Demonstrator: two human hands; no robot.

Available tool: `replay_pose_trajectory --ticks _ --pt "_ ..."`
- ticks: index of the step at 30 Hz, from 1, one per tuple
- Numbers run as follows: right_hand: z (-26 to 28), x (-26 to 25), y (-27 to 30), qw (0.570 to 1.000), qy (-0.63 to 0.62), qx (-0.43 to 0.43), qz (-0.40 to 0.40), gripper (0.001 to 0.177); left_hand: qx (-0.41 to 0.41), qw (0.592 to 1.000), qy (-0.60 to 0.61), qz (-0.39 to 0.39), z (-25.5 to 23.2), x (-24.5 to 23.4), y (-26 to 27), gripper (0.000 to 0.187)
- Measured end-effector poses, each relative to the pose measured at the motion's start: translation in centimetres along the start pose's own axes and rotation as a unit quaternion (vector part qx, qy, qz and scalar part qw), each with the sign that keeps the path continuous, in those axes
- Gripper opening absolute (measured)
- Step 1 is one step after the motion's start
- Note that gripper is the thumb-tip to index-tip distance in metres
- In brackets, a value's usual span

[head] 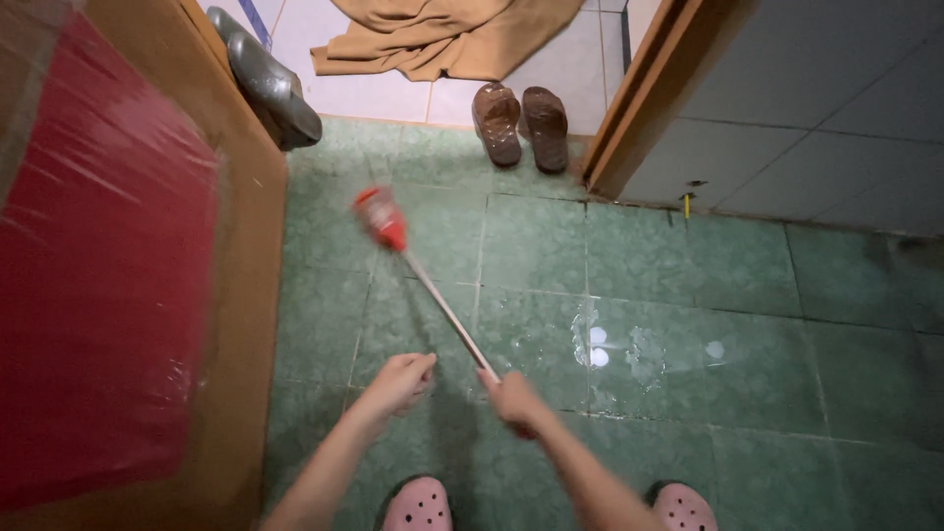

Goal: The person uses a red spray mop to clean a wet spot on a green tiled floor. They repeatedly spray and push the mop over the same area near a doorway, spreading the liquid across the tiles.

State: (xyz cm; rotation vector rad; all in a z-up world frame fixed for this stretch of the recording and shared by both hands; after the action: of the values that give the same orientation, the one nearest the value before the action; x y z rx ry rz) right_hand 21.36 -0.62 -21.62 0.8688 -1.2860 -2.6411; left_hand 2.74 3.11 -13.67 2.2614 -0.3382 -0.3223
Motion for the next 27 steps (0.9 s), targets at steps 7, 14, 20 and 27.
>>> replay_pose_trajectory --ticks 7,14,20,27 --pt "-2.4 -1.0 1.9 0.994 0.095 -0.062 0.003 0.050 -0.009 1.000 0.012 -0.009 -1.4 0.2 1.5 0.031" --pt "-7.6 -10.3 -3.1 0.988 0.136 -0.032 -0.066 0.057 0.028 0.998 0.040 -0.027 0.8 -1.3 -1.0 0.029" --pt "-9.3 -8.0 0.4 0.996 0.052 -0.011 -0.075 0.054 0.035 0.998 0.029 -0.030 -0.3 -0.5 -0.9 0.028" --pt "-7.1 -14.4 3.1 0.955 0.291 -0.051 -0.022 0.060 0.022 0.999 0.029 -0.029 0.2 0.2 -1.0 0.027"
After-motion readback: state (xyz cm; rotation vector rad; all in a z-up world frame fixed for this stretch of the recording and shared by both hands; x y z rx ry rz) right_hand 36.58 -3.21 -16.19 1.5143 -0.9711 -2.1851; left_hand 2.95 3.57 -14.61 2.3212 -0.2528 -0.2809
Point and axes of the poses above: each hand's wrist, its own y-axis away from the middle knuckle, its own x-axis out of the palm, z = x × y, the point moved 9 cm from there along -y, towards the middle knuckle, and after that the axes turned 4 degrees about -z, right-handed, at the moved point
